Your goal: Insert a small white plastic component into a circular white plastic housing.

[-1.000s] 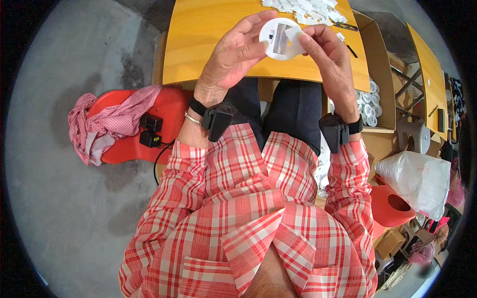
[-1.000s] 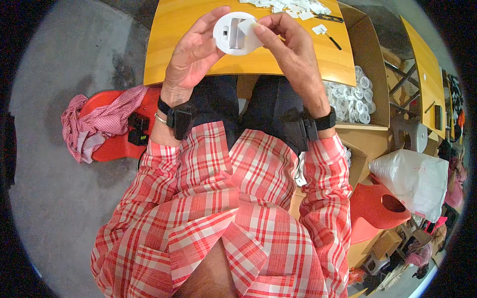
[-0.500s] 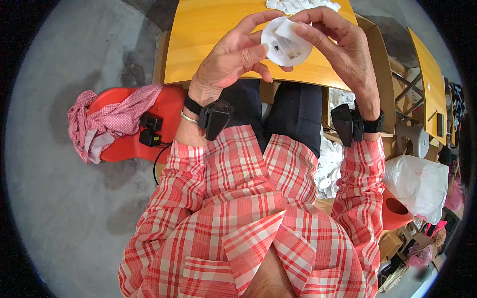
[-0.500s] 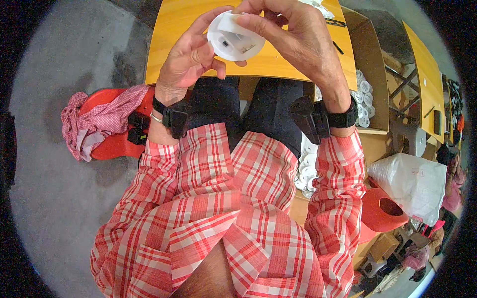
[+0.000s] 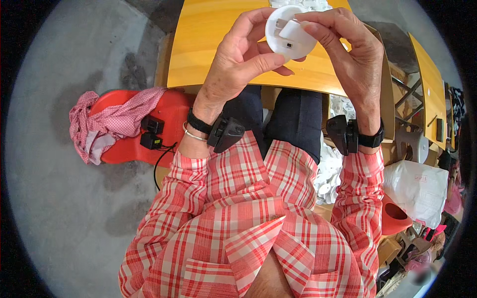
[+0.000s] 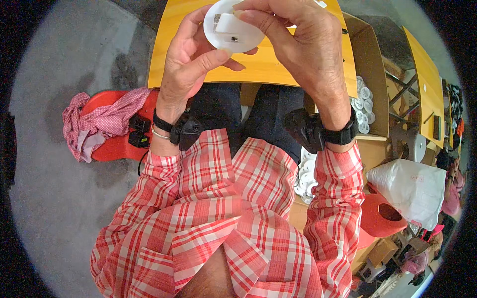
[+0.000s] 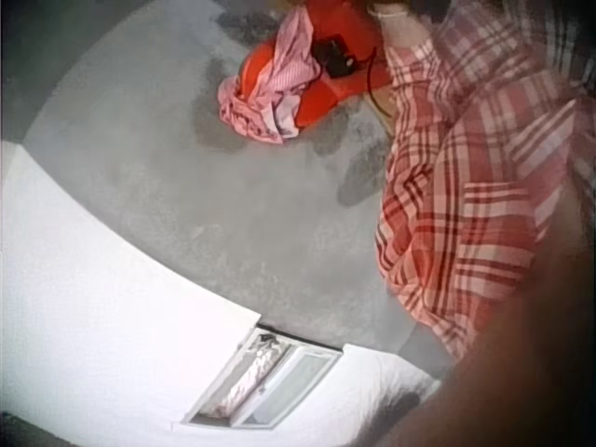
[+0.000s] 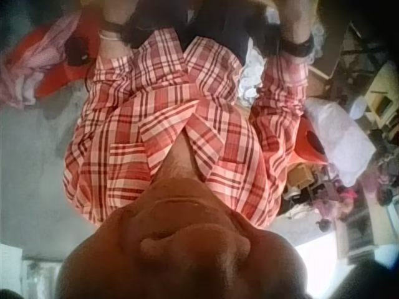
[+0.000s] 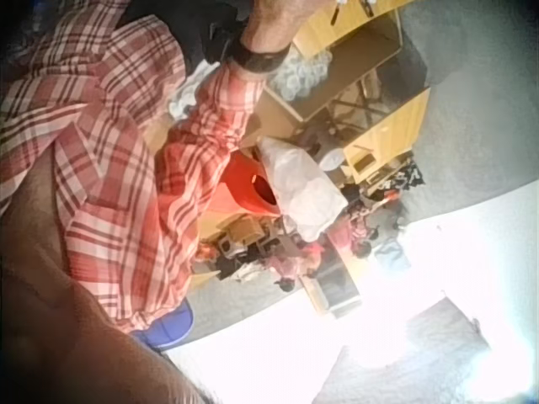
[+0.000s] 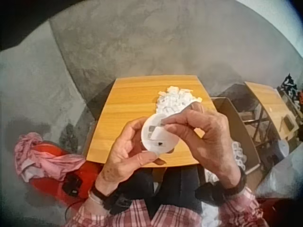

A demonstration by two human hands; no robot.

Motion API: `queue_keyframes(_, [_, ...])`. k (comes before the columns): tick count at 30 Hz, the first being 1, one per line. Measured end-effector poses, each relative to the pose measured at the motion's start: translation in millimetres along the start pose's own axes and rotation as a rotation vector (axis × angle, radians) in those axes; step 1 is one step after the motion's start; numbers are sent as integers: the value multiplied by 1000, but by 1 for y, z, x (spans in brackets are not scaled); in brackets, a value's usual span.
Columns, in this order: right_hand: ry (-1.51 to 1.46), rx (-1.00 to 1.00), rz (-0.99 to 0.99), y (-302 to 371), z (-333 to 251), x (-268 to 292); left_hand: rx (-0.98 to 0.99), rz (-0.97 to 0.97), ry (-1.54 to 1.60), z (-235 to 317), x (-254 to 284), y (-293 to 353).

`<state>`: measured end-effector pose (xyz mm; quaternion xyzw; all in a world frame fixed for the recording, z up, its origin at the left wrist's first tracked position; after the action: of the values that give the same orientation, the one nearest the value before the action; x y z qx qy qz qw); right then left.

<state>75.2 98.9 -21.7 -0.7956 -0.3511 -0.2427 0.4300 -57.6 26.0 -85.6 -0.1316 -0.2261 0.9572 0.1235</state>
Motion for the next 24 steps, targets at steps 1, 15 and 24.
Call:
queue_keyframes(1, [58,58,8,-1,-6,1,-2,-2,-2,1,-1,0])
queue_keyframes(15, [177,51,56,0,-17,9,2,-12,-85,1,-9,-4])
queue_keyframes(24, [148,-52,131,-7,-36,18,-5,-7,-34,-1,-10,-4])
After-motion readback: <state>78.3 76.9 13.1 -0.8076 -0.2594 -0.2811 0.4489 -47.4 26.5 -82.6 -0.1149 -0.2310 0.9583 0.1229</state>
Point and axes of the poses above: each hand's wrist, its own y-axis away from the middle knuckle, its own x-axis out of the back of the hand, z = x × y, the point moved 5 cm from there along -y, towards the middle knuckle, and after that the axes turned 12 degrees about -z, right-handed, at the moved point
